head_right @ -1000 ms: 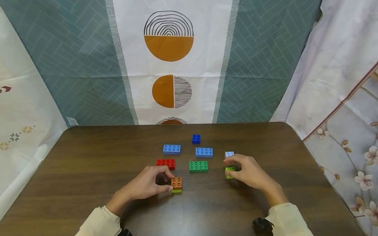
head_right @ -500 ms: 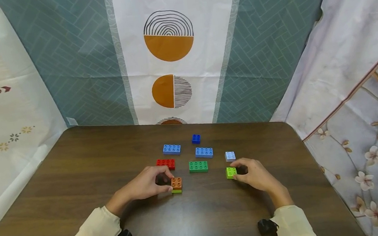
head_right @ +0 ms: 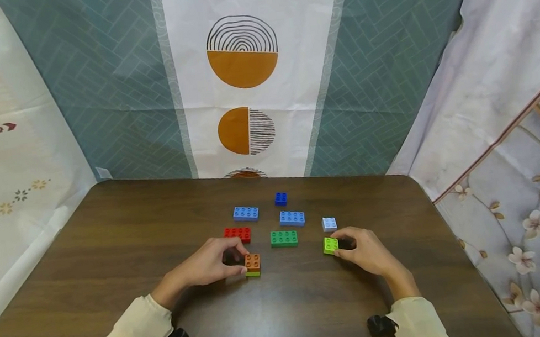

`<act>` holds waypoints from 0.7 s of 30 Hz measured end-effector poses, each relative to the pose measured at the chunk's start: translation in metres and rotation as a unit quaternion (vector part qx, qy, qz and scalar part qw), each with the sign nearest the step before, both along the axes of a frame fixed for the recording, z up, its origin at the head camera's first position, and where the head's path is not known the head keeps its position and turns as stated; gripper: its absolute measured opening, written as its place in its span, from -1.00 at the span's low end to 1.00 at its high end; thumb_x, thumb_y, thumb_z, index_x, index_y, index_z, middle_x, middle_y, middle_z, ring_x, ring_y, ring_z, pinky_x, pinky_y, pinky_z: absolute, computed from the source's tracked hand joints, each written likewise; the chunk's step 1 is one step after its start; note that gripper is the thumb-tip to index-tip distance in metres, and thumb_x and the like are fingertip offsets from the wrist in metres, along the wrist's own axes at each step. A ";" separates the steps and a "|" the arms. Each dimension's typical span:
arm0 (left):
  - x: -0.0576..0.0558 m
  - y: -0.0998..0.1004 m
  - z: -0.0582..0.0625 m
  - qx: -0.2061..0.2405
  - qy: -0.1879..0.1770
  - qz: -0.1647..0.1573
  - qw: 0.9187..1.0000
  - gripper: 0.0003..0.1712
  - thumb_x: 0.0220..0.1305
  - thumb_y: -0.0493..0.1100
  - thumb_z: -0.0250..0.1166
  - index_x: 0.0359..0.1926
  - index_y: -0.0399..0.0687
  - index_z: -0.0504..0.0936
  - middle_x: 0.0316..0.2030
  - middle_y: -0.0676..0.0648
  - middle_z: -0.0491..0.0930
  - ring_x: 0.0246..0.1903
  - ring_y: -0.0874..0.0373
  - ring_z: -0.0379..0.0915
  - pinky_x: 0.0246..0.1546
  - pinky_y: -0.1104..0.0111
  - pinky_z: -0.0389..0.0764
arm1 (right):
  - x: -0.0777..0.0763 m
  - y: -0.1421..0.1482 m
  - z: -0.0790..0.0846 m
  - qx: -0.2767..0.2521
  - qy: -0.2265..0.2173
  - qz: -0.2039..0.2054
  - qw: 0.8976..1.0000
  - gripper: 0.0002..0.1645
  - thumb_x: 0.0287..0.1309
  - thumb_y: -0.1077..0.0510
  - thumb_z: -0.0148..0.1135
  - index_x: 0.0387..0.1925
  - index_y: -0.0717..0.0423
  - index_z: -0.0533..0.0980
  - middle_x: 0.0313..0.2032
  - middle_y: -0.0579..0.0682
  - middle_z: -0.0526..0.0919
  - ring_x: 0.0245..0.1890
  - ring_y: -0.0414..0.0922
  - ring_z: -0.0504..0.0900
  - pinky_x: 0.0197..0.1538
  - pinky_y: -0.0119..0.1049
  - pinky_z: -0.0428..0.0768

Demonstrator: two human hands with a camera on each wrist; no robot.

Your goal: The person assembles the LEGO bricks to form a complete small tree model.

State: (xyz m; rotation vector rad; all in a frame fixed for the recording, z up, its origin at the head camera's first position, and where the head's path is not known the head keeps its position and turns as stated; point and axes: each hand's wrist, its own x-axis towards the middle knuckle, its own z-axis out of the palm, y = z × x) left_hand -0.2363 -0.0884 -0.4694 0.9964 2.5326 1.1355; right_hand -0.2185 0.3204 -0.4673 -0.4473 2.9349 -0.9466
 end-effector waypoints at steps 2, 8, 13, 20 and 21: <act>0.001 0.000 0.000 0.000 -0.005 -0.001 1.000 -0.73 0.20 -0.09 0.53 -0.12 0.09 0.65 -0.17 0.07 0.74 -0.19 0.21 0.64 -0.06 0.33 0.67 | 0.001 -0.003 0.000 -0.007 0.004 -0.005 1.000 -0.60 0.19 0.07 0.50 0.08 -0.05 0.68 0.10 0.06 0.74 -0.03 0.04 0.69 -0.01 -0.01 0.67; 0.002 -0.001 0.002 0.004 -0.011 -0.001 1.000 -0.73 0.22 -0.09 0.52 -0.11 0.09 0.65 -0.17 0.04 0.75 -0.19 0.19 0.64 -0.06 0.33 0.67 | 0.002 -0.017 0.006 -0.028 0.014 -0.004 0.999 -0.56 0.20 0.07 0.49 0.11 -0.01 0.66 0.11 0.06 0.73 0.13 0.13 0.66 0.16 0.18 0.64; 0.001 0.000 0.002 0.002 -0.005 0.000 1.000 -0.73 0.21 -0.10 0.52 -0.10 0.09 0.65 -0.15 0.04 0.75 -0.17 0.18 0.64 -0.05 0.32 0.68 | 0.003 -0.034 0.012 -0.044 0.015 0.008 0.999 -0.55 0.21 0.08 0.48 0.13 0.00 0.65 0.11 0.06 0.72 0.16 0.14 0.66 0.19 0.20 0.63; 0.002 -0.001 0.002 0.002 -0.006 -0.001 1.000 -0.73 0.21 -0.10 0.52 -0.11 0.08 0.65 -0.16 0.07 0.74 -0.17 0.17 0.64 -0.05 0.32 0.68 | 0.005 -0.062 0.018 -0.062 0.008 0.031 0.998 -0.58 0.20 0.05 0.49 0.11 -0.08 0.66 0.09 -0.05 0.74 0.16 0.08 0.66 0.20 0.16 0.63; 0.002 -0.001 0.002 0.003 -0.006 0.000 1.000 -0.73 0.21 -0.11 0.52 -0.11 0.07 0.65 -0.16 0.06 0.74 -0.17 0.17 0.64 -0.05 0.32 0.67 | 0.005 -0.065 0.019 -0.066 0.007 0.037 0.997 -0.58 0.20 0.05 0.49 0.11 -0.09 0.66 0.09 -0.07 0.75 0.15 0.07 0.66 0.20 0.15 0.63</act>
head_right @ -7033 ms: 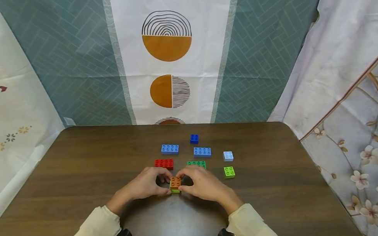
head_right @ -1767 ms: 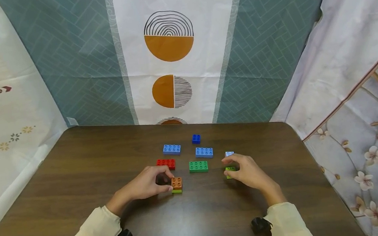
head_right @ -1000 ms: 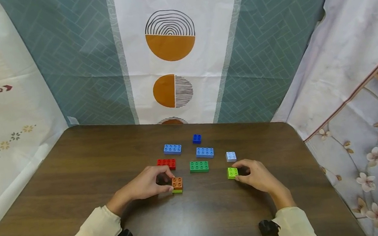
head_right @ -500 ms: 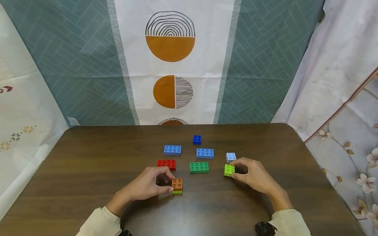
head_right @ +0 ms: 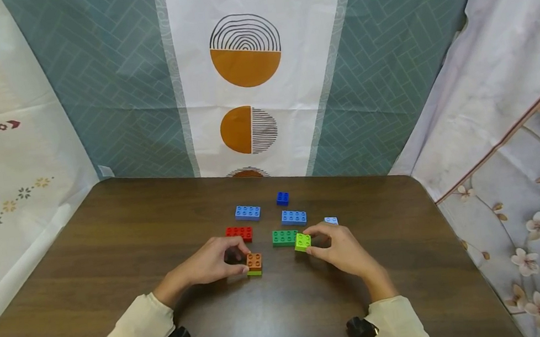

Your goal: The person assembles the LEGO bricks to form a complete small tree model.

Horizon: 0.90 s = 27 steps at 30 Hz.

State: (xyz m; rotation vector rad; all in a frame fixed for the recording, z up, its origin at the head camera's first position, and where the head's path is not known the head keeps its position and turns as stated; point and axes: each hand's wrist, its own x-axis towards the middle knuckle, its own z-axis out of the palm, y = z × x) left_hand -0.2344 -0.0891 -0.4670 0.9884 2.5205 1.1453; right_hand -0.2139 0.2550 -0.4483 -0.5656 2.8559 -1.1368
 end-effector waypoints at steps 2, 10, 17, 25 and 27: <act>0.000 0.000 0.000 0.000 0.001 0.000 1.000 -0.73 0.21 -0.11 0.52 -0.11 0.07 0.65 -0.16 0.05 0.74 -0.18 0.16 0.64 -0.06 0.32 0.67 | 0.000 -0.007 0.003 -0.006 -0.001 0.012 1.000 -0.58 0.20 0.05 0.49 0.10 -0.10 0.66 0.08 -0.09 0.75 0.12 0.05 0.67 0.17 0.11 0.64; -0.001 0.000 -0.002 -0.005 0.001 0.002 1.000 -0.73 0.21 -0.10 0.52 -0.10 0.08 0.65 -0.14 0.06 0.74 -0.17 0.19 0.65 -0.06 0.33 0.67 | 0.002 -0.036 0.007 -0.005 -0.003 0.045 0.999 -0.58 0.21 0.01 0.48 0.11 -0.13 0.65 0.13 -0.10 0.71 0.05 0.01 0.66 0.11 0.00 0.64; 0.000 0.000 -0.003 0.003 0.001 -0.002 1.000 -0.73 0.21 -0.10 0.52 -0.10 0.08 0.65 -0.15 0.09 0.73 -0.17 0.18 0.66 -0.06 0.34 0.68 | 0.003 -0.061 0.005 -0.009 -0.001 0.078 0.997 -0.57 0.21 0.01 0.48 0.12 -0.12 0.65 0.19 -0.06 0.70 0.03 -0.03 0.66 0.09 0.02 0.66; -0.001 -0.001 -0.002 0.004 0.009 -0.007 1.000 -0.74 0.20 -0.14 0.53 -0.13 0.05 0.65 -0.17 0.06 0.74 -0.19 0.17 0.67 -0.06 0.33 0.69 | 0.004 -0.083 0.005 -0.011 0.002 0.113 0.994 -0.60 0.23 0.01 0.48 0.10 -0.13 0.65 0.00 -0.20 0.72 -0.02 -0.02 0.63 0.05 -0.02 0.66; -0.001 -0.001 -0.002 0.003 0.011 -0.006 1.000 -0.74 0.19 -0.14 0.53 -0.14 0.04 0.65 -0.18 0.04 0.74 -0.20 0.16 0.66 -0.07 0.34 0.69 | 0.003 -0.087 0.004 -0.012 0.001 0.117 0.993 -0.61 0.23 0.00 0.47 0.09 -0.14 0.65 -0.03 -0.23 0.72 -0.02 -0.04 0.63 0.06 -0.02 0.66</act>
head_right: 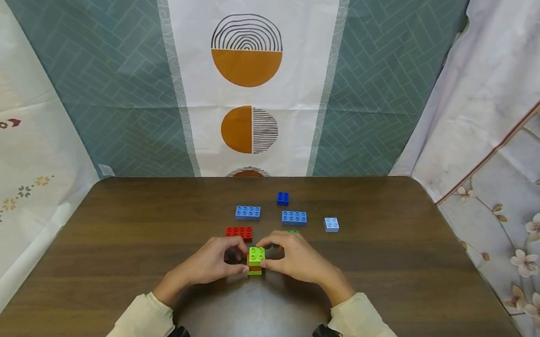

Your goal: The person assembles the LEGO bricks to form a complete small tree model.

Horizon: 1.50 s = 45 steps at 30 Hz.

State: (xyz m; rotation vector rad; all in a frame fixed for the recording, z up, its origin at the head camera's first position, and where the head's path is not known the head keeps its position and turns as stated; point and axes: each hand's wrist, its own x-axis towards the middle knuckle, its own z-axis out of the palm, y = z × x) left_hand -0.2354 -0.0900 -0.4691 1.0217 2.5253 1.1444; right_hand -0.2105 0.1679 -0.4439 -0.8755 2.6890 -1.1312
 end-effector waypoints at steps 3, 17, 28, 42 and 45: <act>-0.001 0.000 0.000 -0.004 0.001 0.003 1.000 -0.73 0.17 -0.14 0.54 -0.15 0.03 0.64 -0.20 0.04 0.74 -0.22 0.17 0.65 -0.08 0.36 0.67 | 0.000 -0.004 0.000 -0.003 -0.005 0.004 1.000 -0.62 0.23 0.00 0.47 0.08 -0.15 0.66 -0.04 -0.24 0.72 -0.01 -0.04 0.62 0.06 0.00 0.64; -0.002 0.000 0.001 -0.017 -0.007 0.009 1.000 -0.67 0.17 -0.06 0.56 -0.10 0.02 0.64 -0.19 0.05 0.72 -0.21 0.21 0.61 -0.09 0.38 0.65 | 0.000 -0.009 0.000 0.006 -0.015 -0.007 1.000 -0.62 0.23 0.03 0.48 0.07 -0.11 0.65 0.00 -0.20 0.72 0.03 -0.03 0.60 0.08 0.01 0.64; -0.002 -0.003 0.010 0.049 0.009 0.005 0.999 -0.71 0.22 -0.02 0.51 -0.08 0.09 0.67 -0.17 0.04 0.75 -0.19 0.21 0.68 -0.08 0.35 0.70 | -0.001 -0.009 -0.001 0.000 -0.008 0.000 1.000 -0.63 0.23 0.03 0.48 0.06 -0.12 0.65 -0.02 -0.22 0.72 0.03 -0.07 0.64 0.09 0.02 0.64; -0.001 0.000 0.008 0.057 0.010 -0.003 0.998 -0.80 0.25 -0.10 0.49 -0.17 0.09 0.64 -0.25 0.10 0.74 -0.28 0.32 0.66 -0.16 0.40 0.71 | -0.001 -0.008 -0.001 -0.004 -0.012 0.003 1.000 -0.64 0.23 0.03 0.48 0.06 -0.13 0.66 -0.01 -0.22 0.72 0.04 -0.05 0.65 0.08 0.01 0.63; -0.001 0.000 0.009 0.058 0.011 -0.004 0.998 -0.81 0.25 -0.11 0.49 -0.18 0.09 0.64 -0.26 0.09 0.74 -0.28 0.31 0.66 -0.16 0.40 0.71 | -0.001 -0.008 -0.001 -0.003 -0.012 0.002 1.000 -0.64 0.22 0.04 0.48 0.06 -0.12 0.66 -0.01 -0.22 0.72 0.04 -0.05 0.65 0.09 0.03 0.63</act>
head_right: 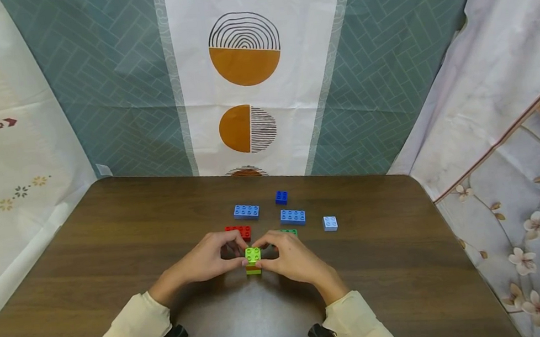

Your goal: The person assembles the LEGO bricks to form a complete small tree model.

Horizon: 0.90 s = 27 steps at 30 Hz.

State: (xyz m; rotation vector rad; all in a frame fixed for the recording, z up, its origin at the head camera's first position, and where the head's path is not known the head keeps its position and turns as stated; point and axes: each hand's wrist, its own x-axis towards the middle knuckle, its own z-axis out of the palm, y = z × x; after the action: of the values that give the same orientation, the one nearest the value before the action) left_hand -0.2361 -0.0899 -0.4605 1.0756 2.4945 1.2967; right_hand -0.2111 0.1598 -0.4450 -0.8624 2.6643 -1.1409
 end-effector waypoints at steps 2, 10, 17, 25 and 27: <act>0.000 0.000 0.001 0.001 0.001 -0.001 1.000 -0.81 0.25 -0.11 0.49 -0.18 0.08 0.64 -0.26 0.09 0.74 -0.28 0.31 0.66 -0.16 0.39 0.71 | 0.000 0.000 0.000 -0.001 0.002 -0.001 1.000 -0.63 0.22 0.05 0.48 0.06 -0.12 0.66 -0.01 -0.21 0.72 0.04 -0.04 0.65 0.09 0.05 0.63; 0.000 0.000 0.000 -0.004 0.003 0.002 1.000 -0.81 0.25 -0.10 0.49 -0.18 0.10 0.65 -0.26 0.11 0.74 -0.28 0.33 0.66 -0.15 0.36 0.72 | -0.001 0.001 -0.003 -0.001 0.001 0.003 1.000 -0.65 0.22 0.05 0.48 0.04 -0.15 0.65 -0.02 -0.23 0.72 0.03 -0.05 0.64 0.06 0.03 0.60; 0.001 0.002 -0.003 0.004 0.004 0.004 1.000 -0.82 0.26 -0.09 0.49 -0.18 0.11 0.66 -0.26 0.10 0.74 -0.28 0.31 0.67 -0.15 0.31 0.73 | -0.002 0.001 -0.004 -0.001 -0.001 0.004 1.000 -0.66 0.23 0.02 0.47 0.03 -0.14 0.64 -0.03 -0.22 0.72 0.02 -0.06 0.62 0.05 0.01 0.57; 0.003 0.001 -0.005 0.001 -0.001 0.011 1.000 -0.81 0.27 -0.05 0.48 -0.17 0.14 0.64 -0.24 0.10 0.74 -0.30 0.32 0.66 -0.19 0.36 0.70 | -0.002 0.000 -0.006 0.003 0.010 0.017 1.000 -0.66 0.26 0.01 0.45 0.05 -0.11 0.63 -0.03 -0.20 0.71 0.02 -0.10 0.65 0.09 -0.01 0.61; 0.003 0.002 -0.005 0.001 -0.005 0.011 1.000 -0.81 0.27 -0.05 0.48 -0.17 0.14 0.64 -0.23 0.09 0.74 -0.30 0.32 0.67 -0.20 0.37 0.70 | -0.002 0.001 -0.008 0.003 0.008 0.011 1.000 -0.66 0.26 -0.01 0.45 0.05 -0.12 0.64 -0.04 -0.21 0.71 0.02 -0.10 0.64 0.10 -0.01 0.59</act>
State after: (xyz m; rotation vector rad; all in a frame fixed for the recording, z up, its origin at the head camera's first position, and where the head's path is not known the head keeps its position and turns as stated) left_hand -0.2329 -0.0882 -0.4656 1.0431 2.5051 1.3081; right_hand -0.2127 0.1603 -0.4526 -0.9013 2.6624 -1.1255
